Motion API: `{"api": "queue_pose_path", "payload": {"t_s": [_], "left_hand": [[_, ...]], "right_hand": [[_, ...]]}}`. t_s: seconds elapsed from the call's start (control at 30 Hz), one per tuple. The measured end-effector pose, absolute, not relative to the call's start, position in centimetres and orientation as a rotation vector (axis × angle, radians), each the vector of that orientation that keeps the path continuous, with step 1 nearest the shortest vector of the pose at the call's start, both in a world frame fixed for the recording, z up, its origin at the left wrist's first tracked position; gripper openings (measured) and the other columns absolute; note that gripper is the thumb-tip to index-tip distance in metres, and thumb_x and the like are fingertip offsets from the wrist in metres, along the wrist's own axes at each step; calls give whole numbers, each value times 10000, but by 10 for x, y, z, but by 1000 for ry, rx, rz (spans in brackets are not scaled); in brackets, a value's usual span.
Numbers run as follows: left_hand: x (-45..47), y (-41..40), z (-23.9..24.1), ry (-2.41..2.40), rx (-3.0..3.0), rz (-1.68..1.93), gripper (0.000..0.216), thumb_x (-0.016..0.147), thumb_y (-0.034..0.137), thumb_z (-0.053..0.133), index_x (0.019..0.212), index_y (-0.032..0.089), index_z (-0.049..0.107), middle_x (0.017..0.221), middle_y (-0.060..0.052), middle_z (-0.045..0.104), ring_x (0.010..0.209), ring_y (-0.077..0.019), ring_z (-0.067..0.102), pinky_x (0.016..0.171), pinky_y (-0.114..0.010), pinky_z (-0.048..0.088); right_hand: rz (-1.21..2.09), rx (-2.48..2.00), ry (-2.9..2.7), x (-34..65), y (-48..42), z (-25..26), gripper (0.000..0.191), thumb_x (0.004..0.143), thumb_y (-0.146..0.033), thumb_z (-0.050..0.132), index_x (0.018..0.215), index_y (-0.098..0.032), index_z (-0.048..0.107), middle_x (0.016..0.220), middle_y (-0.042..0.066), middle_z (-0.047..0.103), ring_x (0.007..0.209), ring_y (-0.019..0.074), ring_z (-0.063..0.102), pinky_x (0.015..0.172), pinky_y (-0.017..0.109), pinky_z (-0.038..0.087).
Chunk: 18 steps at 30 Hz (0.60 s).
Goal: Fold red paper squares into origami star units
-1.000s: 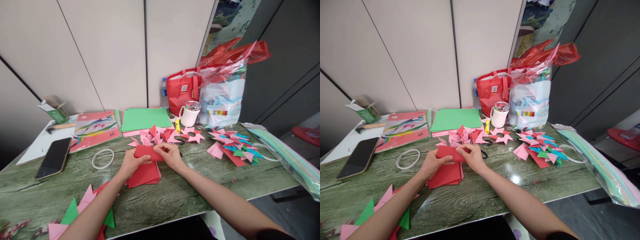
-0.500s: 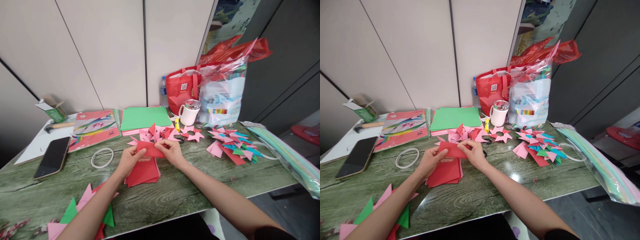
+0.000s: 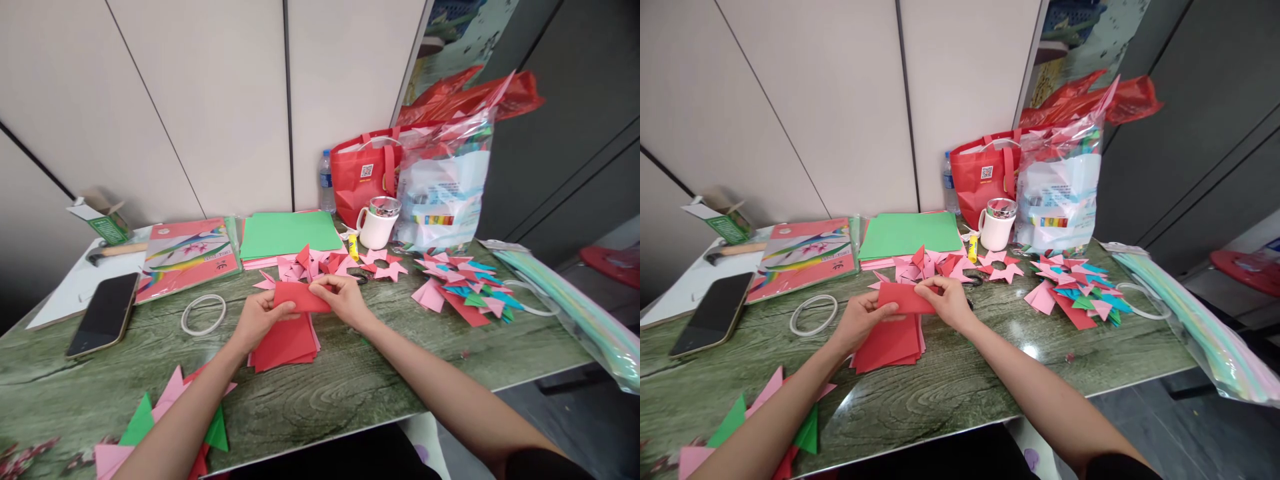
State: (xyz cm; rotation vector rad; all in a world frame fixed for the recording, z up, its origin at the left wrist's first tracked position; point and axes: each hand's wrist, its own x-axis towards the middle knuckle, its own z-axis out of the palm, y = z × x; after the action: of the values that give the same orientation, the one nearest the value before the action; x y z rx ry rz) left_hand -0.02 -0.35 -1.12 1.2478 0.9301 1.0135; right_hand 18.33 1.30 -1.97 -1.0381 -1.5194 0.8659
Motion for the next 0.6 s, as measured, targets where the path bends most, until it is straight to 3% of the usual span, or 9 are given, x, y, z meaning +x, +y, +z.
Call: {"api": "queue_pose_path", "payload": {"t_s": [0.2,0.33,0.5,0.6], "left_hand": [[-1,-6,-5,823,1397,1015,672,708,271,662,1319,240,384,1015,-86,674,818,-207,650,711,-325,525],[-3,-6,-2,905,1614,948,471,734,278,624,1196,214,557,1098,-81,644,960,-234,599,778,-303,489],[-4,-6,-4,1100,1711,852,266,728,276,611,964,192,704,762,-23,715,615,-169,611,563,-235,465],[-4,-5,-5,1126,1710,926,268,717,266,617,962,198,705,835,-33,725,656,-177,627,598,-244,476]], "right_hand": [[887,-1000,-1568,188,16,-19,162,726,-307,618,695,-156,668,723,28,685,679,170,601,630,265,457],[921,-984,-1610,189,16,-20,169,732,-315,617,701,-158,672,714,28,677,667,168,593,630,270,449],[923,-991,-1651,187,17,-21,197,757,-342,593,705,-165,664,728,25,665,695,167,588,665,278,446],[941,-1005,-1633,186,15,-19,239,743,-350,609,906,-178,640,837,33,658,737,162,589,679,274,458]]}}
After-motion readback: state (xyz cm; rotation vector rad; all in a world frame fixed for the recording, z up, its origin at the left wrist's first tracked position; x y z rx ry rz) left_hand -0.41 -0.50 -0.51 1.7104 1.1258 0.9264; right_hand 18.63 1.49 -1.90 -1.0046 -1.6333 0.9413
